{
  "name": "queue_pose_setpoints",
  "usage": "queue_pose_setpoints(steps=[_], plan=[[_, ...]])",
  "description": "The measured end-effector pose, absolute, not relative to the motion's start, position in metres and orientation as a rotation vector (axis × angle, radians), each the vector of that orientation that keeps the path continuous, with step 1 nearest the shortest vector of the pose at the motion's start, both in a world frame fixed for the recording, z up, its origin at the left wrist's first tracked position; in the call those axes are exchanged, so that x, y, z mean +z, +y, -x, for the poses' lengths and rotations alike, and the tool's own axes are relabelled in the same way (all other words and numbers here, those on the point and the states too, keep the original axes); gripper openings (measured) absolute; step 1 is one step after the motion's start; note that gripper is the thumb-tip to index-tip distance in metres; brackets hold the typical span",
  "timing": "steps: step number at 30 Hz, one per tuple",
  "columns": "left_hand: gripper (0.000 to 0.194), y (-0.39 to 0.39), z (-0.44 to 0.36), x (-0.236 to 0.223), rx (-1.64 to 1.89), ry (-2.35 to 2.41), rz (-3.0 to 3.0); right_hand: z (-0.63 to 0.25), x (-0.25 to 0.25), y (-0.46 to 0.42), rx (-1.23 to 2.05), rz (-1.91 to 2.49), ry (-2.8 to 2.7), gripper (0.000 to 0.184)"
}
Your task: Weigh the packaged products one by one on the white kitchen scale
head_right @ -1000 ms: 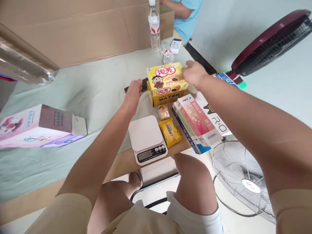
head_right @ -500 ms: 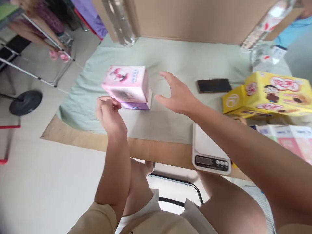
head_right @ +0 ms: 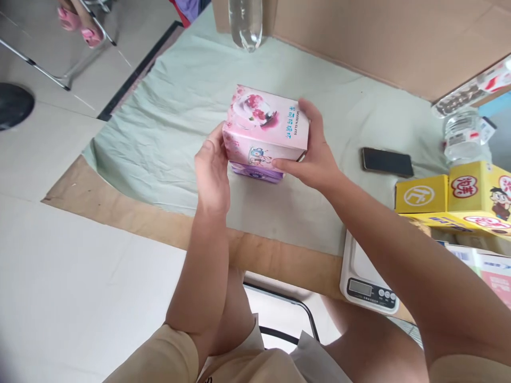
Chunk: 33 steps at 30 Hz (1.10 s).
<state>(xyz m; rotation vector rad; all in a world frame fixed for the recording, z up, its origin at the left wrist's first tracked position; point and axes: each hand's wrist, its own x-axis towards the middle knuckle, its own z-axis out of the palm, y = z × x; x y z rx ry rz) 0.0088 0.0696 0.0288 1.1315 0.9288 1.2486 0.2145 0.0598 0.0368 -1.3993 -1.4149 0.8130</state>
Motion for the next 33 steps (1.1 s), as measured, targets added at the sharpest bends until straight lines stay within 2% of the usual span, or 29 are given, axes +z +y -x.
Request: queue_pose_setpoints(steps=[3,6,10,14,22,28,33], plan=[[0.035,0.056,-0.006,0.033,1.376,0.71,-1.15,-0.211,0.058,0.037,0.678,1.407,-1.443,0.13],[0.033,0.037,-0.013,0.041,1.36,0.675,-1.233,-0.22,0.08,-0.011,0.591,1.408,-1.424,0.134],[0.04,0.0,-0.048,0.048,1.08,0.519,-1.366,-0.25,0.081,-0.102,0.351,1.464,-1.324,0.116],[0.049,-0.038,-0.1,0.034,0.776,0.375,-1.436,-0.282,0.05,-0.185,0.177,1.593,-1.178,0.106],[0.057,-0.064,-0.152,-0.009,0.771,0.386,-1.646,-0.342,-0.006,-0.247,0.36,1.77,-1.203,0.128],[0.051,-0.061,-0.159,-0.015,0.728,0.431,-1.722,-0.355,-0.018,-0.254,0.405,1.675,-1.14,0.119],[0.062,-0.051,-0.163,-0.036,0.779,0.432,-1.764,-0.346,-0.016,-0.258,0.392,1.538,-1.068,0.106]])
